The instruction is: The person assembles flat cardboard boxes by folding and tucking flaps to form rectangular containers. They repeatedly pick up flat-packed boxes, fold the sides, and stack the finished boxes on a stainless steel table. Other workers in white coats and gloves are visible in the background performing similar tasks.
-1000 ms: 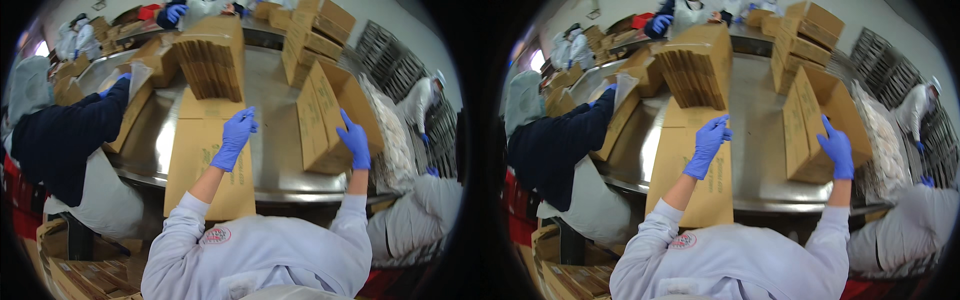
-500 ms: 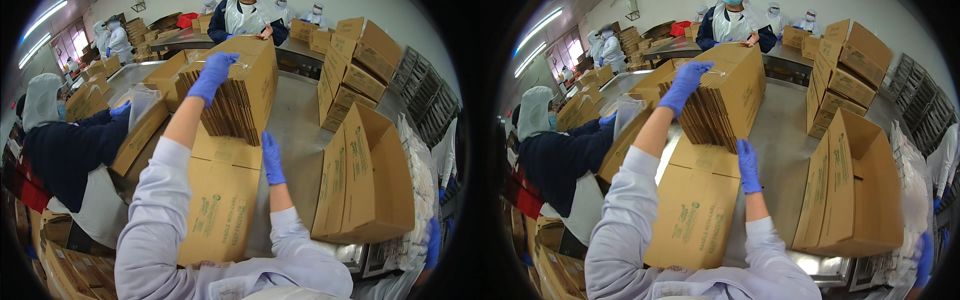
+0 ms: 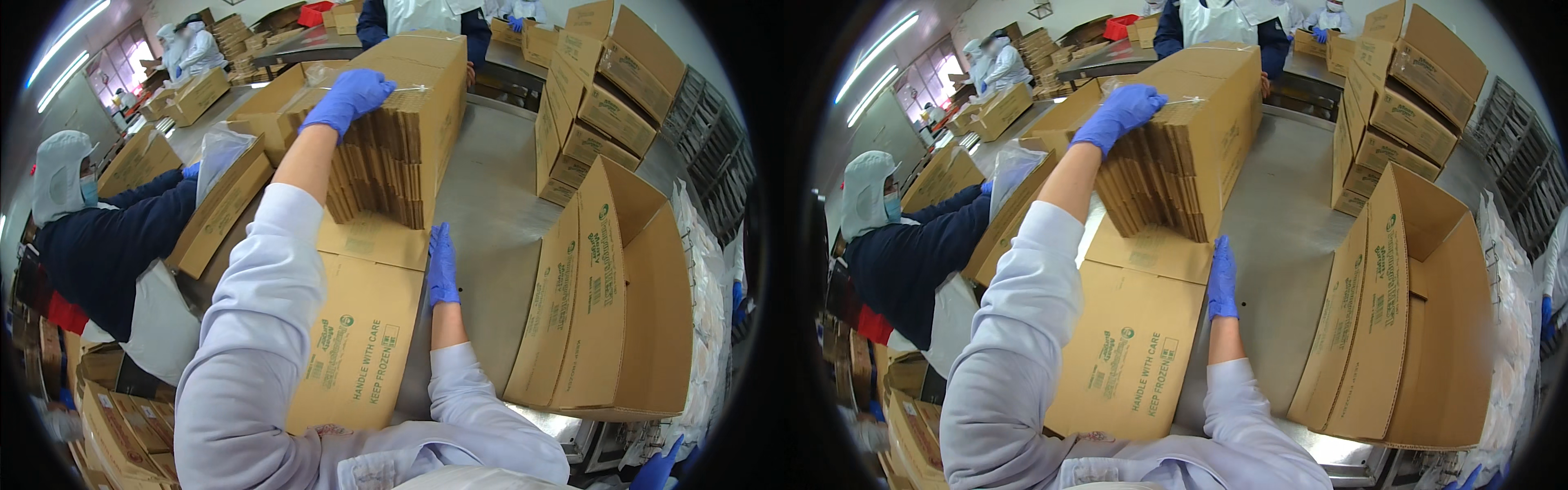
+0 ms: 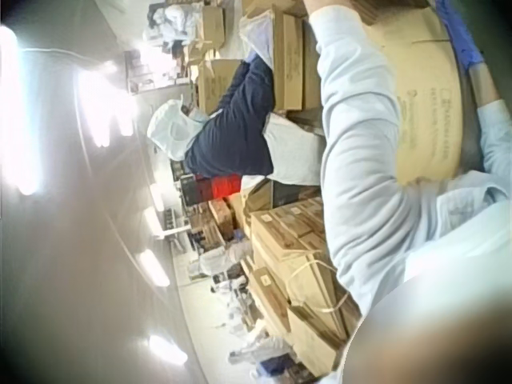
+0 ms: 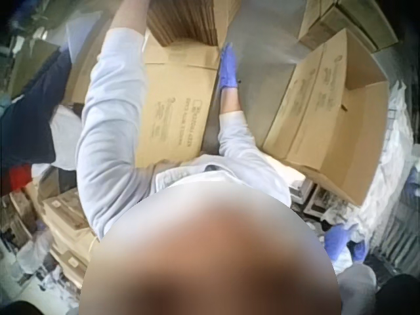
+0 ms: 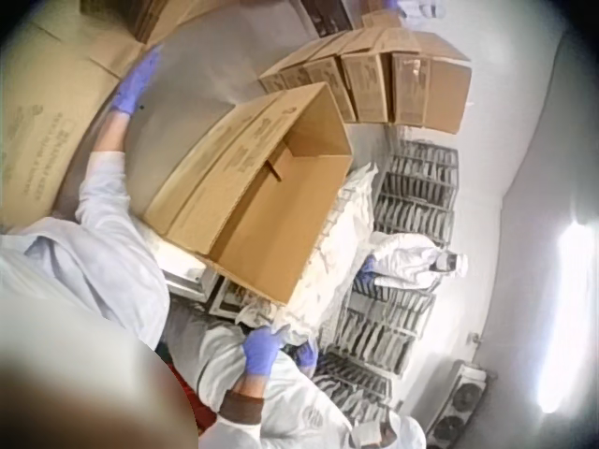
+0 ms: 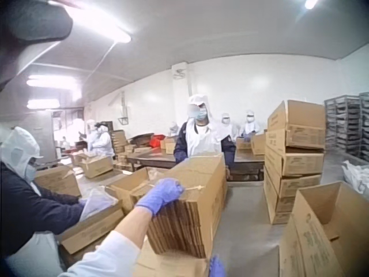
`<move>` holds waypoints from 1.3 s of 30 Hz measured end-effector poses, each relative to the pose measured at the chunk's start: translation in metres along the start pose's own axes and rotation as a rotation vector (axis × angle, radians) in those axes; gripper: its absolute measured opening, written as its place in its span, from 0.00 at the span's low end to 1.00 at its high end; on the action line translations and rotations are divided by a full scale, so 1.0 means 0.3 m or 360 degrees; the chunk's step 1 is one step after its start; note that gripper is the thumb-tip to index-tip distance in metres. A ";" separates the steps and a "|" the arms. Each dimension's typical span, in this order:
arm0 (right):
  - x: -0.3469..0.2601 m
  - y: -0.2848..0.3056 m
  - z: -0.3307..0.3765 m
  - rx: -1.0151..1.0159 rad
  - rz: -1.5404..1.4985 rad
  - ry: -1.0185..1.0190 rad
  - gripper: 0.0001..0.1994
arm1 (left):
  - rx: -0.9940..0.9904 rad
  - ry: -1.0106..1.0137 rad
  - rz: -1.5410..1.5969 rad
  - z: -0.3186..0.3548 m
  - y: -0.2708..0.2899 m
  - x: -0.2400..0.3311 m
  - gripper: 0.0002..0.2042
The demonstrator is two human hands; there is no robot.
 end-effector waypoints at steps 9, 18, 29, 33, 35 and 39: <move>-0.085 -0.087 0.146 0.0153 0.0368 -0.0009 0.34 | -0.0165 -0.0096 0.0543 0.025 0.048 0.162 0.18; -0.026 -0.009 0.071 0.0090 0.0026 0.0047 0.39 | 0.0066 -0.0035 0.0259 0.111 0.066 0.206 0.18; -0.057 -0.073 0.026 -0.0082 0.0152 0.0125 0.42 | -0.0555 0.0061 -0.0053 0.456 0.537 0.293 0.25; 0.018 -0.225 0.133 -0.0342 -0.0584 -0.0425 0.38 | -0.0392 -0.0252 -0.0018 0.655 0.728 0.368 0.24; 0.049 -0.278 0.229 -0.0536 -0.0697 -0.0525 0.38 | -0.0356 -0.0192 -0.0101 0.744 0.835 0.408 0.21; 0.131 -0.439 0.497 -0.0734 -0.0821 -0.0672 0.39 | -0.0455 -0.0599 -0.1381 0.918 1.014 0.504 0.08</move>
Point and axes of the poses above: each hand's wrist, its own z-axis away from the middle knuckle, its own y-axis out of the back of the hand, x = y × z, the point moved 2 cm from there along -z, towards the middle knuckle, and after that the axes turned 9 degrees about -y, right-handed, at the moved point
